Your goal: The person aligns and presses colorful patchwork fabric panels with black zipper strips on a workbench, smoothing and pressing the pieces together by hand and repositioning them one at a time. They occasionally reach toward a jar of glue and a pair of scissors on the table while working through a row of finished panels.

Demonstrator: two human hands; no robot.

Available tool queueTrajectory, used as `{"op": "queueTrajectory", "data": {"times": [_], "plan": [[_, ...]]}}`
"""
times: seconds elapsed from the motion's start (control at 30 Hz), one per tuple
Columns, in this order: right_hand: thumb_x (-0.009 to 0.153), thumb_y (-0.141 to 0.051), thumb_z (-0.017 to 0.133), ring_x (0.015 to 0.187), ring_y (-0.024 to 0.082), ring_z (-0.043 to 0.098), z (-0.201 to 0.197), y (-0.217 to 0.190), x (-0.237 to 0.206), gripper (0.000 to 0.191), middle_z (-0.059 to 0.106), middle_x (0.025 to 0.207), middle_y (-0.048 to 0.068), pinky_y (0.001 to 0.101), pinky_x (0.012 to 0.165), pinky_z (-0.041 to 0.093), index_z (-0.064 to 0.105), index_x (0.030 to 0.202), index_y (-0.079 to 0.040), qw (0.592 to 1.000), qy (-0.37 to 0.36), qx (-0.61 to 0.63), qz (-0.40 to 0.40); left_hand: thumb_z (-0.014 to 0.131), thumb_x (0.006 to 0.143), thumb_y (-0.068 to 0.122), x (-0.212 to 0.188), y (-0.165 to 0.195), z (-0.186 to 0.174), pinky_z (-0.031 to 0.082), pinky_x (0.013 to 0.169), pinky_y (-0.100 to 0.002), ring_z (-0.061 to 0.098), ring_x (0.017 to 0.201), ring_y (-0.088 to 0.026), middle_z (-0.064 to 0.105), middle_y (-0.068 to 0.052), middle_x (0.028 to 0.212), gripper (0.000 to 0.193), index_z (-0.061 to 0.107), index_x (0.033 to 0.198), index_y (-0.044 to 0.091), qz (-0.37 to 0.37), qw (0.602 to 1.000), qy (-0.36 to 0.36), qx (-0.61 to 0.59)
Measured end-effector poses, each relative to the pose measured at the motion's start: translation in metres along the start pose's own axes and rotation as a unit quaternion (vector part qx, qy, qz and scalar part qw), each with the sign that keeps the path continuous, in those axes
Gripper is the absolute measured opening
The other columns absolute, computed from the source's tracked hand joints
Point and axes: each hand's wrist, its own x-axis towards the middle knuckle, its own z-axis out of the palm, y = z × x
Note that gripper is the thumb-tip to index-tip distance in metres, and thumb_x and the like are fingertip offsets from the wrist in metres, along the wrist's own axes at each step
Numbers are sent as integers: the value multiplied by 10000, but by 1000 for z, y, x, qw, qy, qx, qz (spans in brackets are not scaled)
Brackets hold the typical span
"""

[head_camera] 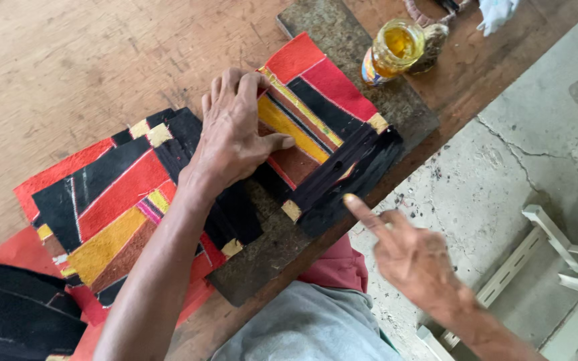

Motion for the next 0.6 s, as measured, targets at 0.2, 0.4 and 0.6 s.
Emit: {"op": "queueTrajectory", "data": {"times": [0.2, 0.4, 0.6], "plan": [[862, 72, 530, 385, 137, 503, -21, -10, 21, 806, 601, 698, 65, 280, 297, 482, 375, 1570, -281, 994, -28, 104, -8, 951, 652, 317, 5, 4, -6, 353, 1035, -484, 458, 1222, -367, 527, -152, 1244, 750, 561, 1232, 45, -1, 1000, -18, 4], [862, 61, 554, 444, 171, 520, -22, 45, -1, 807, 675, 913, 158, 327, 328, 469, 360, 1576, -259, 998, 29, -18, 60, 935, 655, 289, 3, 7, -4, 348, 1055, -487, 448, 1276, -366, 530, -150, 1297, 717, 568, 1223, 53, 5, 1000, -25, -4], [800, 42, 605, 469, 200, 544, -22, 74, 2, 889, 686, 1022, 213, 330, 347, 482, 312, 1588, -247, 995, 39, -32, 86, 918, 669, 280, 7, 9, -3, 349, 1072, -487, 450, 1297, -368, 532, -159, 1328, 735, 557, 1263, 42, 12, 1000, -27, 5]]}}
